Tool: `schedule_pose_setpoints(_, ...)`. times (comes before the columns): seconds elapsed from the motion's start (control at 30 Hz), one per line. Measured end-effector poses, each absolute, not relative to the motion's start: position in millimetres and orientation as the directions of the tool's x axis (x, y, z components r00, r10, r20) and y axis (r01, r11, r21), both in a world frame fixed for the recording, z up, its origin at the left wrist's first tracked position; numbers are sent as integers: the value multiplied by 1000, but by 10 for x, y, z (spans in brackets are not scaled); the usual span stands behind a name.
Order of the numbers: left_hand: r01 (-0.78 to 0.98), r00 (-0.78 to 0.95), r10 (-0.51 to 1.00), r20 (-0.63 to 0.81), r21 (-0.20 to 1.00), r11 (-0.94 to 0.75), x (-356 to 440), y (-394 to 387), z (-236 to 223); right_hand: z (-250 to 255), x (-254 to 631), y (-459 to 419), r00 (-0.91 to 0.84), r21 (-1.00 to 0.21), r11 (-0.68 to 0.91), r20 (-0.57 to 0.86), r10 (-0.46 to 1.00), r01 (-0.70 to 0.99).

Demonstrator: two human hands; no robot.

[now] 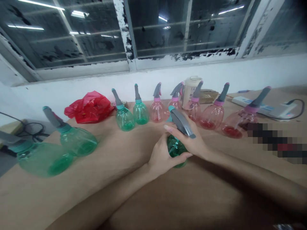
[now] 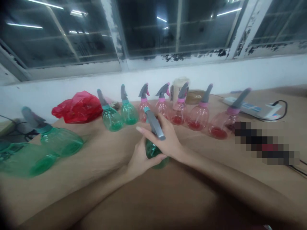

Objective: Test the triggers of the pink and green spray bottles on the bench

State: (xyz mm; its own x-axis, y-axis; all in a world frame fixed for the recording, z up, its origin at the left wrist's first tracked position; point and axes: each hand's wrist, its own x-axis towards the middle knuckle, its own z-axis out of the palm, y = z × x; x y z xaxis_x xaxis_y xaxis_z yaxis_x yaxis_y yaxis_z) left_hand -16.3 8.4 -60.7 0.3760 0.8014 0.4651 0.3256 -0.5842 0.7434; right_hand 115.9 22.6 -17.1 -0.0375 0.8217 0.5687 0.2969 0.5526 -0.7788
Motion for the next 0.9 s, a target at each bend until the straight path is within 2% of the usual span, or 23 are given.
schedule_pose_setpoints(0.13, 424, 310, 855, 416, 744, -516, -294, 85, -563, -188, 1173, 172, -95, -756, 498, 510, 855, 424)
schedule_pose_setpoints(0.27, 544, 162, 921, 354, 747, -382, -640, 106, -547, -224, 1114, 95, -243, -741, 425, 348, 905, 520)
schedule_pose_setpoints(0.43, 589, 171, 935, 311, 728, -350, -1123, 59, -598, -260, 838, 93, -369, -755, 358, 165, 915, 550)
schedule_pose_setpoints(0.63, 565, 198, 913, 357, 719, -404, -1560, -8, -627, -332, 357, 183, -405, -744, 364, 137, 904, 561)
schedule_pose_setpoints(0.77, 660, 100, 956, 275, 700, -271, -1798, -94, -555, -352, 55, 225, -400, -741, 349, 119, 909, 574)
schedule_pose_setpoints(0.9, 775, 11, 964, 265, 607, -175, -1996, -140, -566, -370, -215, 254, -414, -714, 383, 142, 899, 586)
